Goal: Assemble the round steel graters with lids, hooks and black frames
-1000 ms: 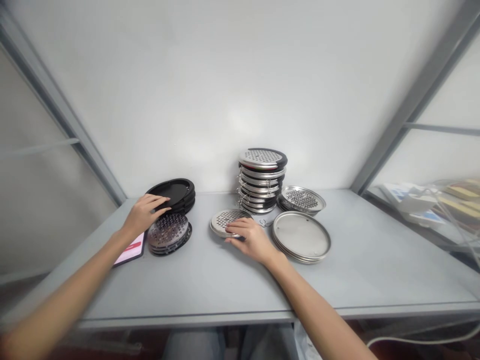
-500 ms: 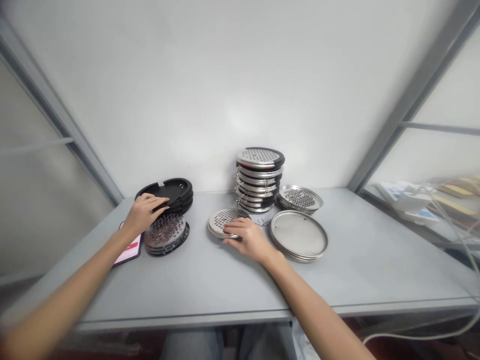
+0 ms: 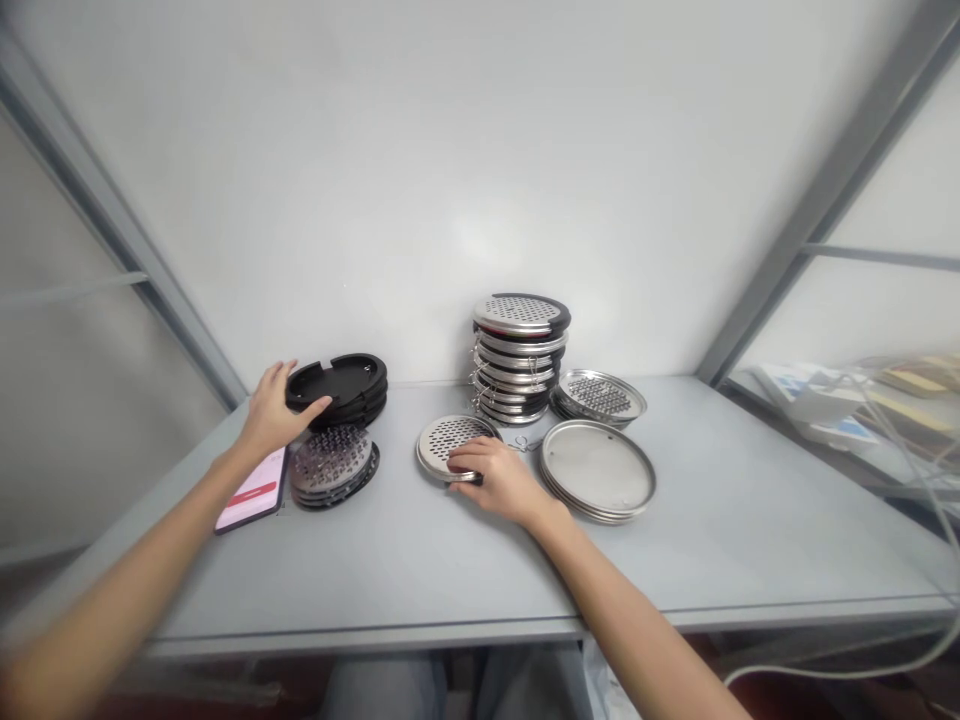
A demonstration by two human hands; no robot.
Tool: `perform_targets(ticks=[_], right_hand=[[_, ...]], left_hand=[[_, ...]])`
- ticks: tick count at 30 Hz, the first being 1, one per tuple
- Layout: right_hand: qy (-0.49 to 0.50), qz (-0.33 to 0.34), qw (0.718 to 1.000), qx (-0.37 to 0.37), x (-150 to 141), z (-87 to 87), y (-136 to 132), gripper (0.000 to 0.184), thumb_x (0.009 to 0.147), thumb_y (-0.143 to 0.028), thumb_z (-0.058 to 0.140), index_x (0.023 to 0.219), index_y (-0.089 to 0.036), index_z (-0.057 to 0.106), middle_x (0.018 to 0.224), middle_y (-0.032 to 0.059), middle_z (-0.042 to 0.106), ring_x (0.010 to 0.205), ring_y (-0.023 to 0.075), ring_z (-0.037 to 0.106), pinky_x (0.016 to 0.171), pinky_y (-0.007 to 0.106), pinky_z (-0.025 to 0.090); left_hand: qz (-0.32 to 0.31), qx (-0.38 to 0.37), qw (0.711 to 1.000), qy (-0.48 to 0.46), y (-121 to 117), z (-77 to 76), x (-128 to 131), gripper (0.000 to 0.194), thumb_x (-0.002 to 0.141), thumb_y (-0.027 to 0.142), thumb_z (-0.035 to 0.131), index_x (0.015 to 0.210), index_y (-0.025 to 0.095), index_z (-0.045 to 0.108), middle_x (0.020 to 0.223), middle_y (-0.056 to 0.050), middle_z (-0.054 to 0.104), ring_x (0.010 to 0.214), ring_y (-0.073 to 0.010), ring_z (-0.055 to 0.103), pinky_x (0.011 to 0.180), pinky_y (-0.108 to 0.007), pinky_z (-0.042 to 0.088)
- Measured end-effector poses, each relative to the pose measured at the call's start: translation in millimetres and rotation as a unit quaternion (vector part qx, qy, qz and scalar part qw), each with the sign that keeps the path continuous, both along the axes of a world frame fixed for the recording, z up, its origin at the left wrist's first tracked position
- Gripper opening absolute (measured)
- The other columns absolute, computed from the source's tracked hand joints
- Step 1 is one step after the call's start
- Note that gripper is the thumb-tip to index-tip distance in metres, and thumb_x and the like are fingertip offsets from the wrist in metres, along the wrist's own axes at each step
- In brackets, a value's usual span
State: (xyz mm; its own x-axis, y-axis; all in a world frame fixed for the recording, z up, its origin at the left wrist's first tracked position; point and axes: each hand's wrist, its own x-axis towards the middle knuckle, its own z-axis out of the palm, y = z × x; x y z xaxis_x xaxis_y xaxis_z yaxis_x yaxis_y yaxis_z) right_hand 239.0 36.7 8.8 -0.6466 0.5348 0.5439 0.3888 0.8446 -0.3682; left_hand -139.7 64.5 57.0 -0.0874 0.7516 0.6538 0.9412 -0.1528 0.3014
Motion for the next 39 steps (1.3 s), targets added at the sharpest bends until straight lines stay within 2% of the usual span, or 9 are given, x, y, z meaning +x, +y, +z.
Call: perform_targets(ticks=[3,7,12,16,20,24,27,33,39], right_hand=[[-0.011,0.017,0.999,-0.032,-3.8,3.4,-3.5,0.017,0.086,-0.031,0.062,0.097,-0.02,0.07,0.1,0.0082,0.071,0.095,0.0205,0.064,0.086,0.036,0.049],[0.027,-0.023,0.997,-0.066,-24.5,15.1,5.6,0.022,0.089,-0.03,0.057,0.104,-0.019,0.068,0.102,0.0089,0.071,0.097,0.0211,0.063,0.087,0.036,0.049],[0.107,-0.061,0.986,-0.116,-87.0,42.5,54.7,0.043,0.087,-0.035,0.058,0.126,-0.018,0.056,0.125,0.0115,0.062,0.108,0.0229,0.06,0.095,0.039,0.047],[0.157,-0.131,0.948,-0.243,-141.4,49.5,100.6,0.055,0.091,-0.037,0.051,0.139,-0.012,0.043,0.143,0.0177,0.046,0.122,0.0253,0.054,0.101,0.039,0.043],[0.15,-0.132,0.929,-0.312,-171.2,35.3,122.3,0.051,0.093,-0.035,0.047,0.137,-0.01,0.044,0.14,0.0187,0.049,0.127,0.0256,0.05,0.107,0.041,0.038],[0.17,-0.102,0.934,-0.297,-181.8,18.2,129.7,0.043,0.092,-0.028,0.05,0.133,-0.016,0.049,0.136,0.0112,0.054,0.125,0.0206,0.052,0.107,0.036,0.039],[0.185,-0.086,0.939,-0.278,-183.6,11.3,136.3,0.043,0.09,-0.029,0.053,0.131,-0.016,0.051,0.134,0.0108,0.057,0.123,0.0202,0.054,0.106,0.036,0.041],[0.172,-0.113,0.937,-0.283,-180.4,11.5,140.3,0.045,0.086,-0.033,0.06,0.127,-0.017,0.055,0.128,0.0108,0.061,0.116,0.0222,0.059,0.104,0.038,0.044],[0.15,-0.118,0.944,-0.269,-177.8,16.8,131.3,0.046,0.089,-0.033,0.057,0.132,-0.02,0.051,0.131,0.0102,0.059,0.121,0.0247,0.056,0.106,0.042,0.042]], left_hand=[[0.017,-0.088,0.995,-0.053,1.0,1.2,-11.4,0.096,0.074,0.065,0.061,0.145,0.009,0.029,0.145,-0.022,0.037,0.137,-0.0364,0.033,0.112,-0.048,0.03],[0.003,-0.155,0.987,-0.053,5.8,9.3,-18.1,0.107,0.065,0.067,0.069,0.146,0.011,0.029,0.144,-0.02,0.04,0.135,-0.0359,0.038,0.111,-0.044,0.032],[-0.023,-0.229,0.973,-0.021,24.6,27.6,-19.9,0.117,0.058,0.07,0.072,0.149,0.013,0.024,0.149,-0.02,0.034,0.136,-0.0367,0.037,0.11,-0.043,0.033],[-0.035,-0.304,0.952,-0.004,38.8,39.7,-18.3,0.127,0.052,0.07,0.075,0.15,0.01,0.02,0.15,-0.022,0.033,0.136,-0.0375,0.037,0.108,-0.042,0.035],[-0.045,-0.271,0.962,0.013,41.2,37.2,-18.1,0.125,0.05,0.068,0.077,0.149,0.013,0.025,0.148,-0.021,0.037,0.134,-0.0381,0.039,0.108,-0.043,0.034],[-0.081,-0.218,0.973,0.006,40.3,25.7,-21.1,0.123,0.052,0.066,0.077,0.149,0.012,0.024,0.148,-0.022,0.036,0.135,-0.0378,0.038,0.109,-0.046,0.034],[-0.104,-0.188,0.977,-0.011,44.3,19.4,-21.4,0.118,0.055,0.064,0.077,0.148,0.013,0.026,0.148,-0.021,0.036,0.135,-0.0371,0.037,0.109,-0.046,0.033],[-0.08,-0.177,0.981,-0.005,53.1,14.4,-15.4,0.112,0.056,0.066,0.075,0.145,0.012,0.033,0.142,-0.021,0.042,0.132,-0.0374,0.041,0.108,-0.047,0.034],[-0.085,-0.177,0.98,0.014,52.9,10.2,-15.8,0.106,0.058,0.069,0.072,0.143,0.014,0.038,0.141,-0.019,0.043,0.13,-0.0361,0.043,0.108,-0.045,0.034]])
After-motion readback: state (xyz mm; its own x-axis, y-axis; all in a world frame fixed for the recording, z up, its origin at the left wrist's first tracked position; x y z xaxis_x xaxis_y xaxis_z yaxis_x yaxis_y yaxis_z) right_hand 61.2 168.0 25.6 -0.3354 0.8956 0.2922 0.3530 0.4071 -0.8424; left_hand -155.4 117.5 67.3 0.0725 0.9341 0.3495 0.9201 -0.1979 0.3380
